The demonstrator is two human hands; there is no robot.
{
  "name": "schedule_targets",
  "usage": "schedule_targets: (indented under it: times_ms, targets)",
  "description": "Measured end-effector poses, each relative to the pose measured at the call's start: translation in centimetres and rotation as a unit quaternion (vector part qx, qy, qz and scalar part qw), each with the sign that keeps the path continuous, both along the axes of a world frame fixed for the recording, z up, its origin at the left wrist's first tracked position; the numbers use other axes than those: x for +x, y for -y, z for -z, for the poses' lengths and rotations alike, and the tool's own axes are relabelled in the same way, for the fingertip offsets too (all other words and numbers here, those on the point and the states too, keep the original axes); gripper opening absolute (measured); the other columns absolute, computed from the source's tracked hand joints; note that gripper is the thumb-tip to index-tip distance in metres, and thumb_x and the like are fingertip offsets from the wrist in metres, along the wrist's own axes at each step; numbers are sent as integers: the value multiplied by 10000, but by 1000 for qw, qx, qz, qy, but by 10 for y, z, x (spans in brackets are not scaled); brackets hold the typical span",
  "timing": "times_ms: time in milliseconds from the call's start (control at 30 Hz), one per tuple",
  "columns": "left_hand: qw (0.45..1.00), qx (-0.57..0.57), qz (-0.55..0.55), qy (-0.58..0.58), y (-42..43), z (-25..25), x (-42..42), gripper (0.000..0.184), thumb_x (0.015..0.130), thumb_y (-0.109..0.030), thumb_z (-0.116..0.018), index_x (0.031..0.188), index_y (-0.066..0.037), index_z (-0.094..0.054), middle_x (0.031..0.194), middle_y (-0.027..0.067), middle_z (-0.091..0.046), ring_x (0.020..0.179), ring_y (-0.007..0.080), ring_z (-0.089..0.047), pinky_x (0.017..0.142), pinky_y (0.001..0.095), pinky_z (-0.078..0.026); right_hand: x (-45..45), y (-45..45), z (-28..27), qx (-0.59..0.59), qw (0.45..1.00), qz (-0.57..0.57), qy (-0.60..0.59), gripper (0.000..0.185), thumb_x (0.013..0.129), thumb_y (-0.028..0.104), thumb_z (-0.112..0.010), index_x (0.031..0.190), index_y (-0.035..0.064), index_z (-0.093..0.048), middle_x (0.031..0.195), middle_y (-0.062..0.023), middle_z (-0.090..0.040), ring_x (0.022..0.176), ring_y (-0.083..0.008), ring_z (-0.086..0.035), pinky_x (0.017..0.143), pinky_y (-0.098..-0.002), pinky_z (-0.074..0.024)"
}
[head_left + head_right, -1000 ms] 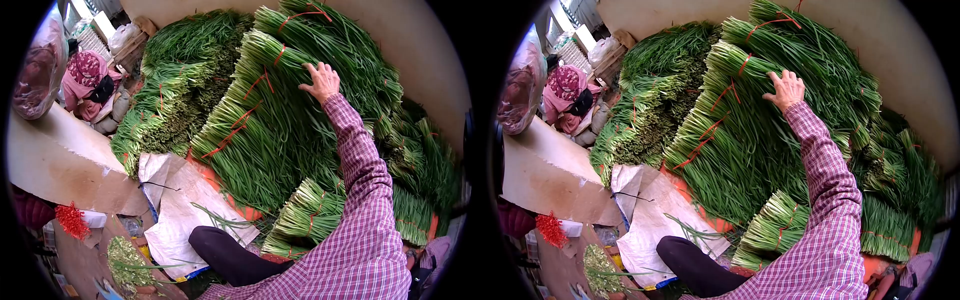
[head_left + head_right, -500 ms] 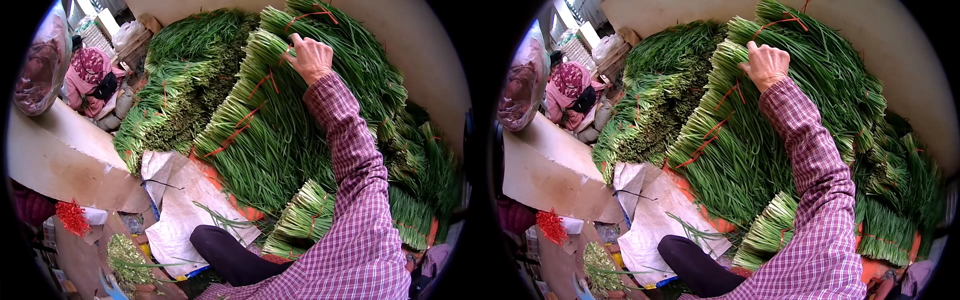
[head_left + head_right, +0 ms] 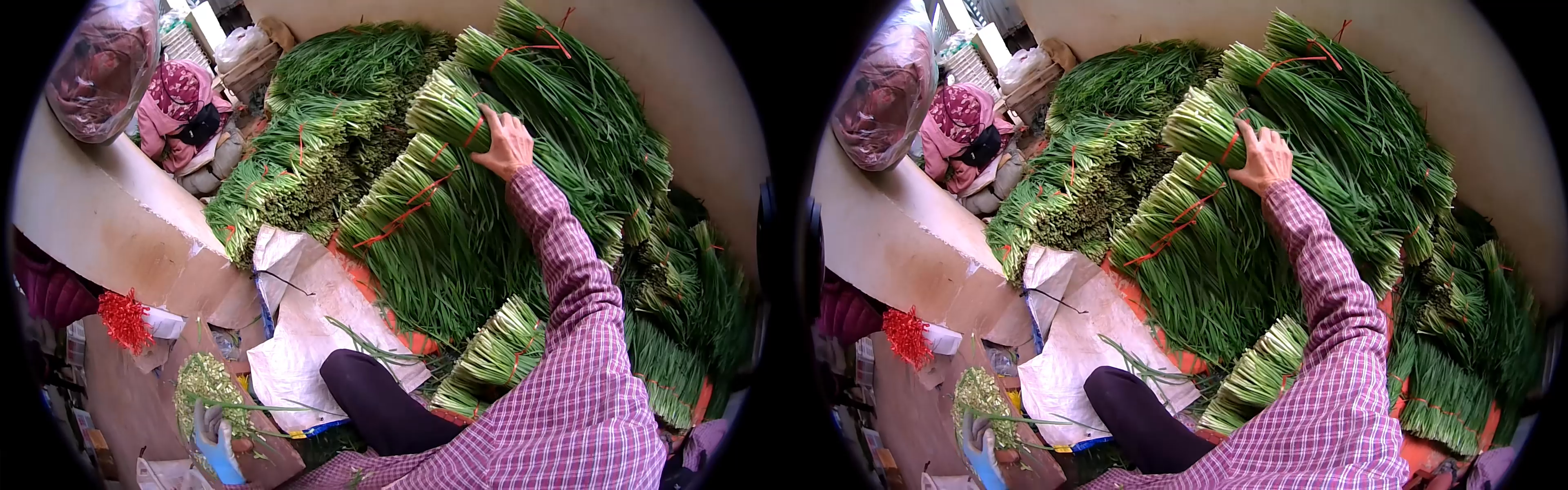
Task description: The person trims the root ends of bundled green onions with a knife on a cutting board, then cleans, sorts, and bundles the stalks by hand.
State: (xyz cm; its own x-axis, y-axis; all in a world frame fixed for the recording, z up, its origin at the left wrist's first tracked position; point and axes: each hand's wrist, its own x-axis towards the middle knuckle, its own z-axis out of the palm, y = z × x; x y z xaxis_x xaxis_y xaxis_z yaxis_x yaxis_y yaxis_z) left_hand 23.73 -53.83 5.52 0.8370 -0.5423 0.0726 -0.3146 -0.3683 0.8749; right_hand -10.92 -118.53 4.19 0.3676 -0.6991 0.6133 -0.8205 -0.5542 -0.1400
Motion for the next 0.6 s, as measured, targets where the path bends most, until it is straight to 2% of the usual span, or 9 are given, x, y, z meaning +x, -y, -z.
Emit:
schedule_targets:
  times_ms: [133, 200, 267, 333, 400, 467, 500, 533, 600]
  targets:
    - [994, -55, 89, -11, 93, -2, -59, 960, 736, -370, -826, 1462, 38, -347, 1374, 227, -496, 1282, 304, -496, 1086, 419, -373, 39, -137, -32, 31, 981, -169, 94, 942, 562, 367, -841, 1391, 181, -434, 971, -127, -514, 938, -318, -525, 834, -428, -455]
    - [985, -83, 154, 1, 133, 1, -80, 1142, 657, -423, -874, 1494, 45, -253, 1453, 229, -415, 1359, 308, -410, 1144, 426, -279, 66, -200, -44, 88, 948, -273, 134, 955, 560, 365, -835, 1395, 148, -426, 956, -136, -516, 922, -322, -541, 804, -455, -471]
    - [977, -131, 171, 9, 151, 3, -81, 1124, 665, -419, -874, 1486, 41, -259, 1454, 215, -414, 1349, 306, -418, 1145, 419, -276, 92, -267, -64, 150, 904, -368, 157, 940, 585, 354, -812, 1401, 119, -409, 969, -147, -522, 938, -332, -546, 803, -458, -482]
    - [931, -313, 182, 47, 153, -4, -73, 1024, 692, -411, -851, 1452, 27, -322, 1444, 191, -426, 1320, 300, -443, 1127, 432, -317, 120, -332, -79, 174, 852, -462, 171, 950, 599, 362, -800, 1406, 72, -393, 1014, -169, -537, 953, -338, -556, 820, -446, -489]
    - [927, -373, -3, -26, 122, -84, -118, 901, 754, -396, -793, 1421, 25, -356, 1417, 179, -453, 1270, 293, -488, 1098, 438, -375, 149, -404, -97, 198, 800, -522, 220, 1008, 581, 337, -803, 1419, 16, -346, 1041, -185, -503, 983, -352, -538, 820, -440, -476]
    - [917, -400, -8, -3, 62, -122, -105, 762, 844, -326, -695, 1420, 36, -349, 1393, 179, -478, 1216, 286, -535, 1066, 430, -424, 172, -465, -119, 218, 744, -569, 274, 1090, 566, 341, -830, 1429, -38, -283, 1056, -192, -462, 1000, -359, -519, 848, -431, -460]
    - [913, -407, -22, 23, 26, -140, -96, 674, 881, -278, -643, 1407, 44, -371, 1376, 180, -497, 1211, 277, -544, 1059, 420, -434, 181, -491, -129, 192, 713, -605, 298, 1136, 563, 378, -840, 1442, -45, -259, 1057, -193, -453, 992, -361, -515, 860, -426, -453]
    - [909, -410, -46, 55, -14, -160, -89, 588, 918, -230, -591, 1394, 53, -393, 1360, 181, -516, 1206, 268, -552, 1052, 411, -443, 182, -514, -142, 209, 660, -648, 316, 1124, 616, 405, -830, 1456, -48, -237, 1074, -202, -452, 991, -377, -502, 906, -429, -443]
    - [906, -415, -37, 81, -105, -203, -77, 485, 936, -164, -547, 1354, 64, -451, 1300, 171, -574, 1203, 248, -563, 1040, 406, -459, 198, -542, -155, 200, 532, -762, 311, 1042, 710, 409, -798, 1461, -46, -236, 1106, -213, -462, 1007, -365, -515, 915, -438, -458]
